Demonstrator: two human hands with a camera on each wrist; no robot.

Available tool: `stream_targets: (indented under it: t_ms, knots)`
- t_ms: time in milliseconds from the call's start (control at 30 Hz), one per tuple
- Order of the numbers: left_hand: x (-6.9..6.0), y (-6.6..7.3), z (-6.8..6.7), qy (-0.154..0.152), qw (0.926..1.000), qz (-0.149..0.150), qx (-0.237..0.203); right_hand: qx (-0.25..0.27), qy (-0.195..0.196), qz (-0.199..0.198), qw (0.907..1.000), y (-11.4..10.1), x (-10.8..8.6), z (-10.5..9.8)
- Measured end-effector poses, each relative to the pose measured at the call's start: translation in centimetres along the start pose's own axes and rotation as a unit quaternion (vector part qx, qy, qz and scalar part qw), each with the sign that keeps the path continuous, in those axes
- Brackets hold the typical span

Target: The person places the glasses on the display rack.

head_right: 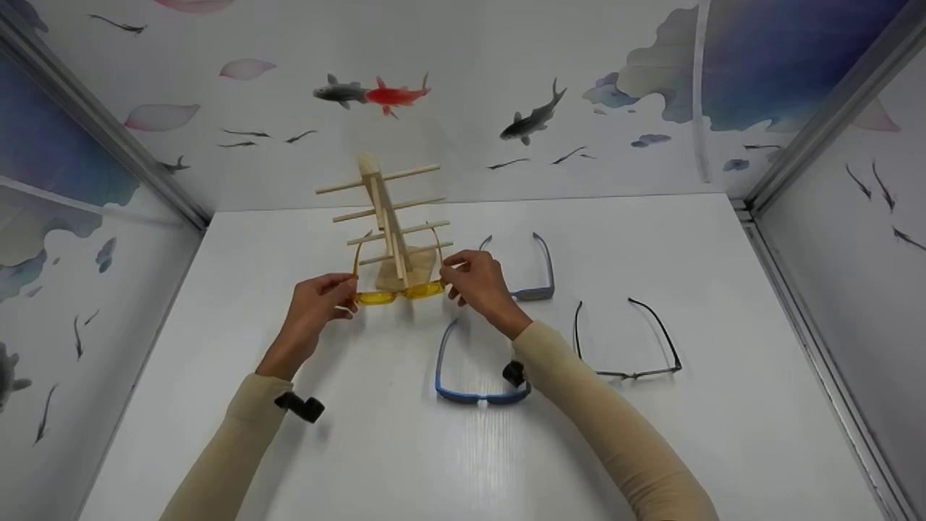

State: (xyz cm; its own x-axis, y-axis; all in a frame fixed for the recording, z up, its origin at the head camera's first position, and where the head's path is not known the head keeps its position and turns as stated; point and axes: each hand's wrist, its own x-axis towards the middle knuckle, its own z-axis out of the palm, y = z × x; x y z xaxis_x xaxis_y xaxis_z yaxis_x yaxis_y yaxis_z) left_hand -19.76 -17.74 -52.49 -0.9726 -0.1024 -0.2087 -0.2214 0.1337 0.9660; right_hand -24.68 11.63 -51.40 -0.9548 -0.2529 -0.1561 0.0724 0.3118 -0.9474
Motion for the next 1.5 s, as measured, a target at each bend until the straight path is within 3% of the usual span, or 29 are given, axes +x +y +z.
stream_targets:
  t_ms: [233, 667, 1500]
  knots:
    - [0.5, 0.0, 0.2, -0.004, 0.9999, 0.013, -0.006, 0.008, 0.004, 0.009, 0.9999, 0.4, 0.7, -0.2]
    - [1.6, -0.8, 0.9, -0.004, 0.9998, 0.002, -0.019, 0.021, 0.009, 0.028, 0.9993, 1.0, 1.5, -0.5]
    - [2.2, -2.1, 1.0, -0.006, 0.9992, 0.001, -0.038, 0.021, 0.005, 0.035, 0.9992, 2.3, 2.1, -0.2]
